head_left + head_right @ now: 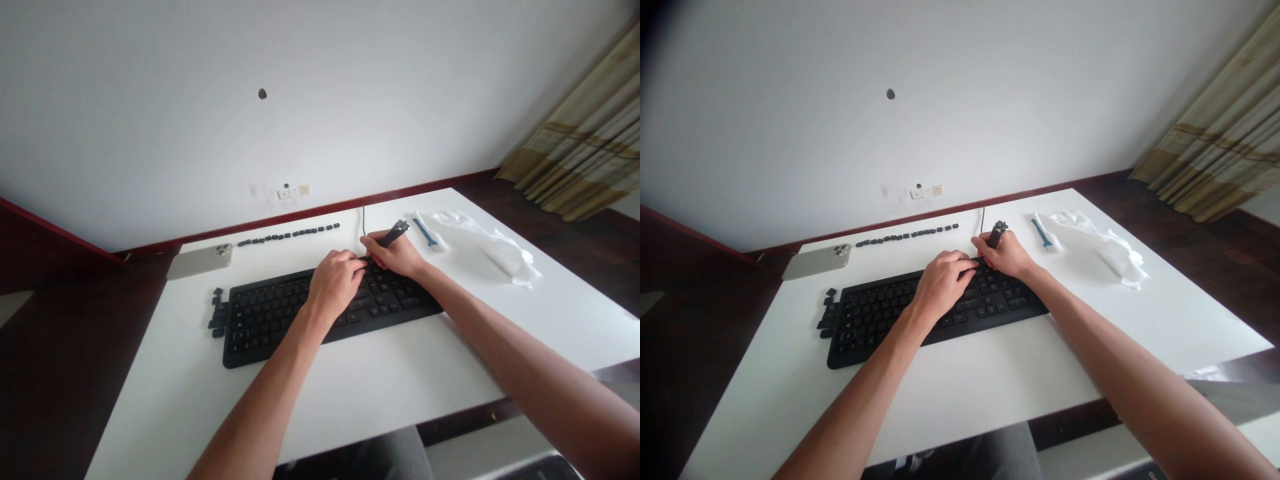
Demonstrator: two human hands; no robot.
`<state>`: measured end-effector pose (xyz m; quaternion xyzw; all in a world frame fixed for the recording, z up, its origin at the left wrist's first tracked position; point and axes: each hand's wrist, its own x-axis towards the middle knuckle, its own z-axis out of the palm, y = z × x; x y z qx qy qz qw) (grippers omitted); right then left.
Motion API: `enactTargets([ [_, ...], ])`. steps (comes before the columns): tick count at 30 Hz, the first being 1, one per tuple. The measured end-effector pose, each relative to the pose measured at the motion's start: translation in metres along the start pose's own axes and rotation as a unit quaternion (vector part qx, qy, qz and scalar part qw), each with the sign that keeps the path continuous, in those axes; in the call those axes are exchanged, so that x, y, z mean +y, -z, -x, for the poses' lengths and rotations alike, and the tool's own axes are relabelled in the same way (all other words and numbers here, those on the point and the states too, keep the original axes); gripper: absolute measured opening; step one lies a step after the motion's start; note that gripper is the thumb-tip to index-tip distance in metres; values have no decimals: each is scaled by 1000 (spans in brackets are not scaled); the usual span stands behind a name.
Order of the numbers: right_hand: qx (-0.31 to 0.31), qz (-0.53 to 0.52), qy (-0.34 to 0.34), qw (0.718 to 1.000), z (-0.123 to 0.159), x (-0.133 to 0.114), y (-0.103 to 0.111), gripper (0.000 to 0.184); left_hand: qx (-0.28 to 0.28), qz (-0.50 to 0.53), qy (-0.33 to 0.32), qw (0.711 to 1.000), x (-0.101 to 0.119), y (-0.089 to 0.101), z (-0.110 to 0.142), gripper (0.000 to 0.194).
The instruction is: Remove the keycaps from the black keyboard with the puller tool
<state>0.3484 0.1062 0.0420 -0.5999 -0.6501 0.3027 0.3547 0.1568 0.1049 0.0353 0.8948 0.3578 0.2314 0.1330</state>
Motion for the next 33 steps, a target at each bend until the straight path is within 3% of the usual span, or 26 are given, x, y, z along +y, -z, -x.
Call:
enactTargets([
  [5,-6,11,-28,1000,2,-4,1,49,-1,33,26,999,-1,0,0,24],
  [11,-22,48,-44,998,4,-9,7,49,-64,132,14,989,-11,7,-3,32],
  [14,-26,32,-38,998,4,-8,7,49,-68,160,24,985,-17,8,-3,35],
  [19,-29,-6,-21,999,2,-1,4,47,-65,160,8,985,-17,11,-2,28],
  [25,-21,1,17,1000,-2,3,1,50,-45,105,71,991,-21,17,-20,19],
  [33,-50,-47,39,997,-2,6,1,55,-174,121,80,974,-20,19,-61,10],
])
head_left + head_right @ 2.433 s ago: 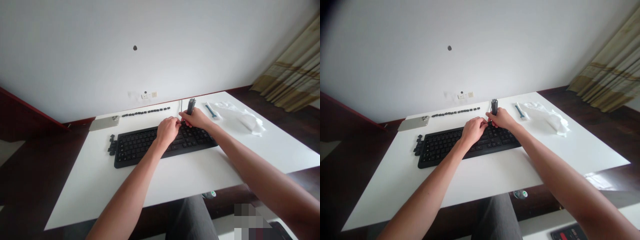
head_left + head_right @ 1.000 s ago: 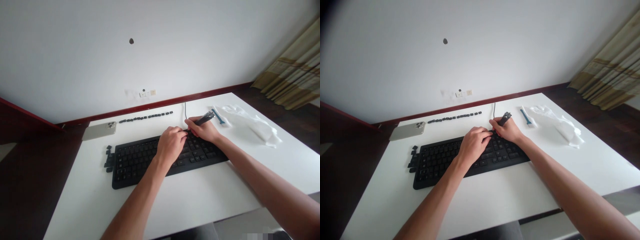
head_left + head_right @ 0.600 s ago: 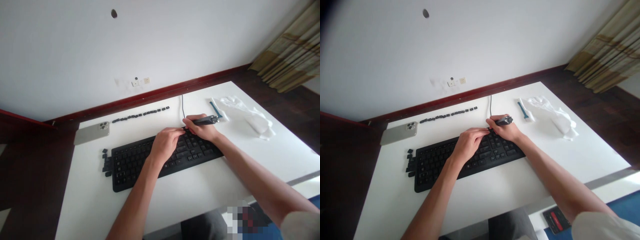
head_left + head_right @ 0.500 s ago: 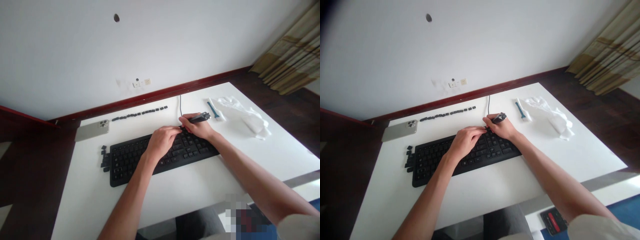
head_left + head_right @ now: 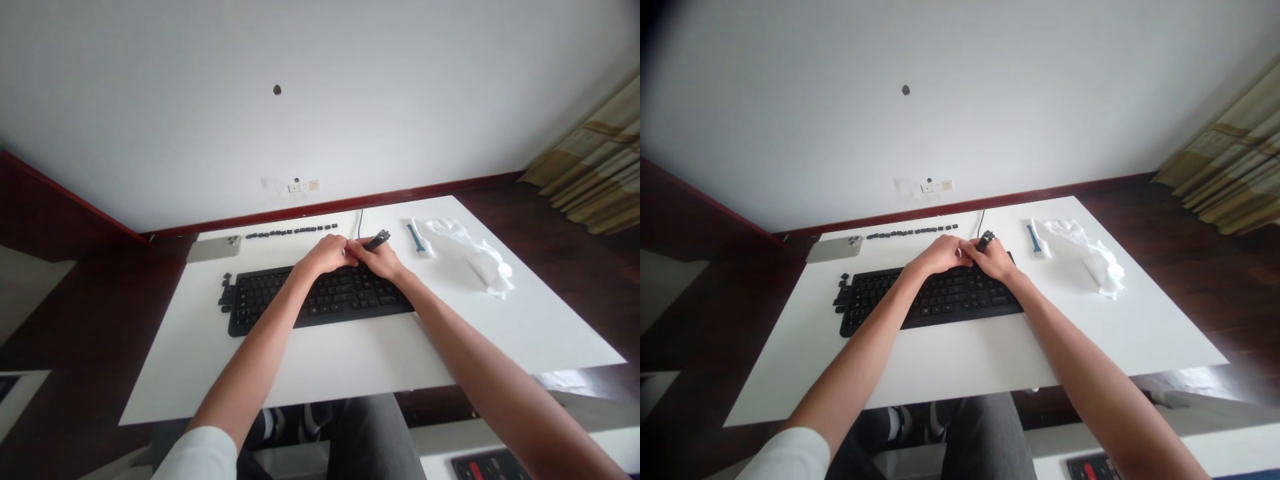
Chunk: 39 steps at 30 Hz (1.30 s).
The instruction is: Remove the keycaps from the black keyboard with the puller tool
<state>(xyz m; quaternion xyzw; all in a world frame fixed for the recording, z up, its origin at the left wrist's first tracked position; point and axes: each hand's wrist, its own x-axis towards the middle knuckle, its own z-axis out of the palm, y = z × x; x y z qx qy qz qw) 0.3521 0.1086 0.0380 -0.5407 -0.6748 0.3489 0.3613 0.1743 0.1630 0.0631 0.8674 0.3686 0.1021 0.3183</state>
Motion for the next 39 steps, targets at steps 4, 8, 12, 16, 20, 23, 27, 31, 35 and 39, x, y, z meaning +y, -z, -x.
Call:
enactTargets([
  [4,-2,-13,-6,1000,0,1,-1,57,-24,-12,1,1000,3,3,-8,11],
  [8,-12,-35,-6,999,0,3,-1,59,-40,-20,5,999,4,7,-8,12],
  [12,-9,-49,-9,999,0,7,-2,56,-61,-28,-3,998,6,9,-5,12],
  [16,-10,-39,2,999,2,7,-3,54,-62,-37,-8,997,8,10,-3,9],
  [20,-16,-32,9,999,3,4,-2,54,-46,-50,-9,998,9,7,0,7],
  [23,-16,-33,7,999,3,5,-1,53,-35,-55,-22,998,10,5,2,6],
  [27,-17,-38,10,999,3,8,-2,52,-21,-69,-33,997,10,2,2,5],
  [31,-21,-36,21,999,2,8,-2,51,-18,-81,-27,996,12,1,1,6],
  [35,-20,-31,25,999,3,7,-1,51,-24,-85,-20,996,11,0,1,6],
  [39,-23,-39,24,999,2,8,0,50,-23,-86,-23,996,10,0,1,5],
])
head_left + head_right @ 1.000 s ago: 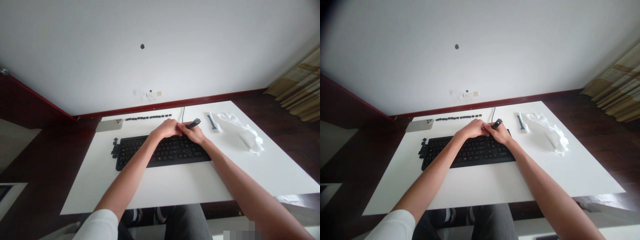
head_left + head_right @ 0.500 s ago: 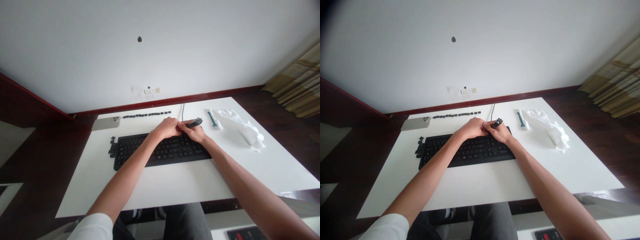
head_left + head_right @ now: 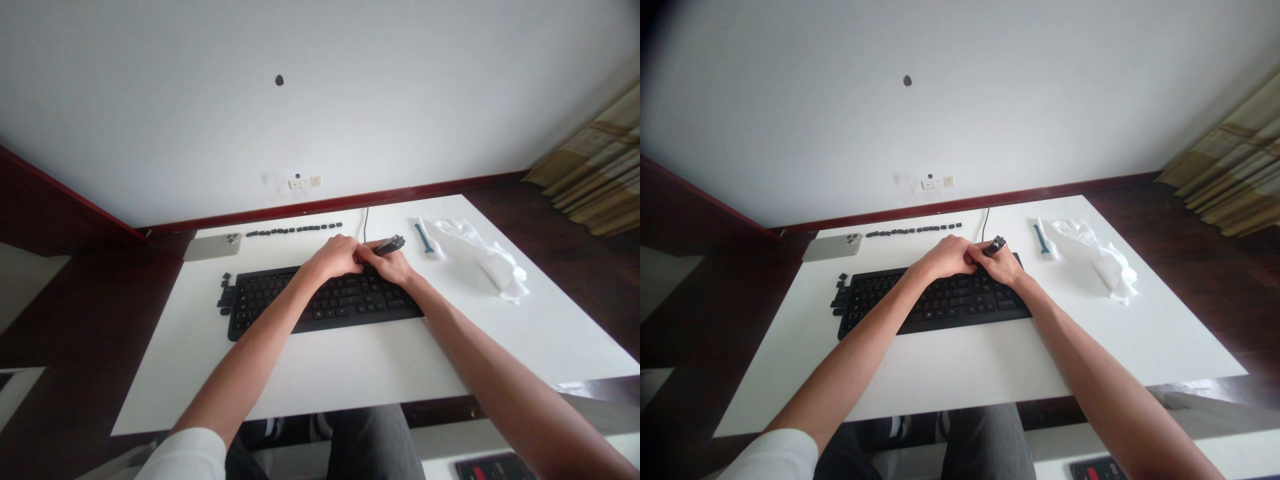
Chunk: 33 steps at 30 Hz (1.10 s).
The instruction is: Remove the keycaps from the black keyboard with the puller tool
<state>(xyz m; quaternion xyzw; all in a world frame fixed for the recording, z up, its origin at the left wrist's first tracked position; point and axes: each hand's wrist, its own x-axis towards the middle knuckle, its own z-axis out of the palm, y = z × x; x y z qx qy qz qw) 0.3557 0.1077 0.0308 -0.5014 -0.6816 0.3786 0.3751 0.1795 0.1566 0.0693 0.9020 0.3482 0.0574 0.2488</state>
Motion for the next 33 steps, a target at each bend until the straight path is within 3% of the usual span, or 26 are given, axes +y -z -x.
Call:
enactTargets([
  [33,12,-38,-9,999,1,-3,0,47,-10,-15,3,1000,5,2,1,4],
])
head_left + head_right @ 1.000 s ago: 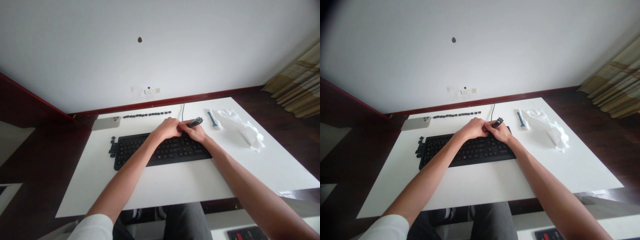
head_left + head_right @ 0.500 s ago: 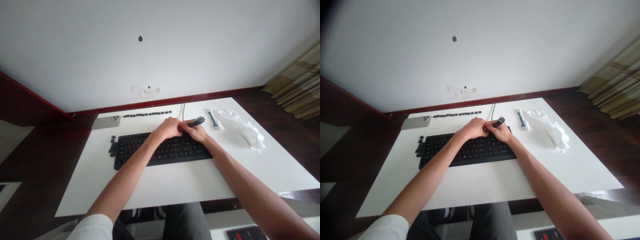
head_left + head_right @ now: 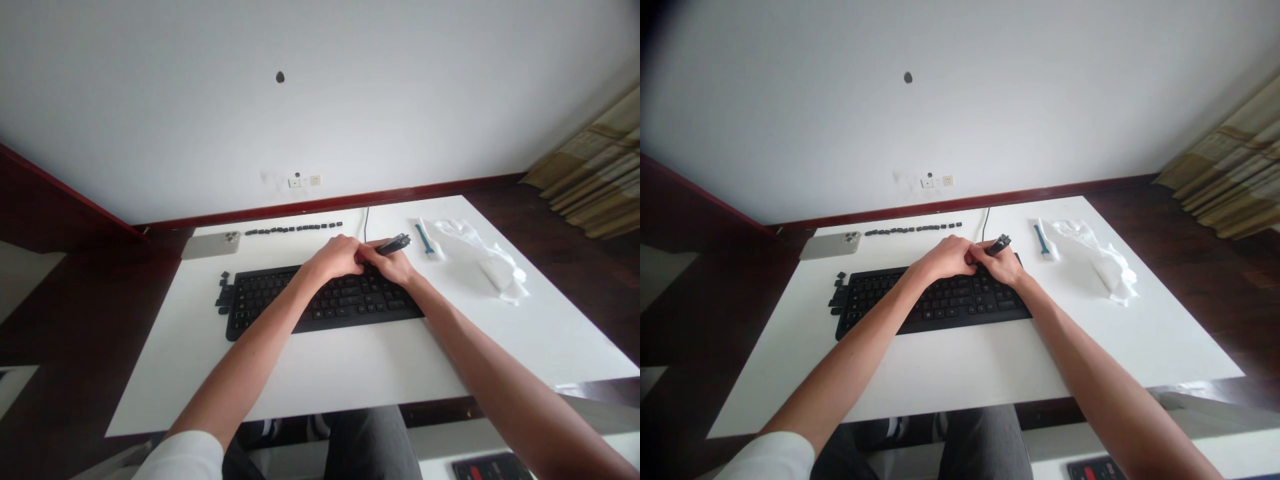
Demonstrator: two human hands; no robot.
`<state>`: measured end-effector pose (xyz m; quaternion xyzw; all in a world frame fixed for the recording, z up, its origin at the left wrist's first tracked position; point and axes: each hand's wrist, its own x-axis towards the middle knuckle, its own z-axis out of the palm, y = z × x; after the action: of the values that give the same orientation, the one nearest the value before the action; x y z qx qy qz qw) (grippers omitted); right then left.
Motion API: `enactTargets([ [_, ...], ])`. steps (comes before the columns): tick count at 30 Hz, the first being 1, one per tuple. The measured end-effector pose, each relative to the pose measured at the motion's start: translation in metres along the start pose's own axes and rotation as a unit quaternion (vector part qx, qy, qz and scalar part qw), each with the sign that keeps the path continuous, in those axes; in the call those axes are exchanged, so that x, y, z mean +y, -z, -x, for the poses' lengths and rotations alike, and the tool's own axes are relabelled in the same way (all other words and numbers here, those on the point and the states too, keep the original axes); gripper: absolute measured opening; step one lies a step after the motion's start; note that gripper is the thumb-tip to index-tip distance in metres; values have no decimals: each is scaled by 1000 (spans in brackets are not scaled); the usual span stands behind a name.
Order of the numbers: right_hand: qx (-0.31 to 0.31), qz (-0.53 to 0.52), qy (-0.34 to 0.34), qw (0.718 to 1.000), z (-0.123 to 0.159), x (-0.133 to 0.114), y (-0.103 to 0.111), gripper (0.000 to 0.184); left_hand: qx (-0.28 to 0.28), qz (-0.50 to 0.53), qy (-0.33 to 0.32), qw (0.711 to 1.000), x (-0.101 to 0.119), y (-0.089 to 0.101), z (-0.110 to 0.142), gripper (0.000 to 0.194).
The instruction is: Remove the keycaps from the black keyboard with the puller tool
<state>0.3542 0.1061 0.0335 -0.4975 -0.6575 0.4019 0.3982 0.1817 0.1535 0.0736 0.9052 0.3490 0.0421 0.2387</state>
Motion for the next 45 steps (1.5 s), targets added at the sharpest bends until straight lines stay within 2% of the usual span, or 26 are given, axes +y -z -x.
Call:
enactTargets([
  [33,5,6,5,1000,1,-4,0,44,3,-12,-1,1000,0,-2,0,3],
  [38,109,-38,-7,993,-1,-3,1,55,8,8,-4,1000,-1,-2,0,9],
  [42,97,-51,-2,994,-2,3,2,56,7,13,-5,1000,-2,-2,1,9],
  [45,125,-122,-1,985,-6,11,1,56,17,8,-16,1000,-1,-3,1,9],
])
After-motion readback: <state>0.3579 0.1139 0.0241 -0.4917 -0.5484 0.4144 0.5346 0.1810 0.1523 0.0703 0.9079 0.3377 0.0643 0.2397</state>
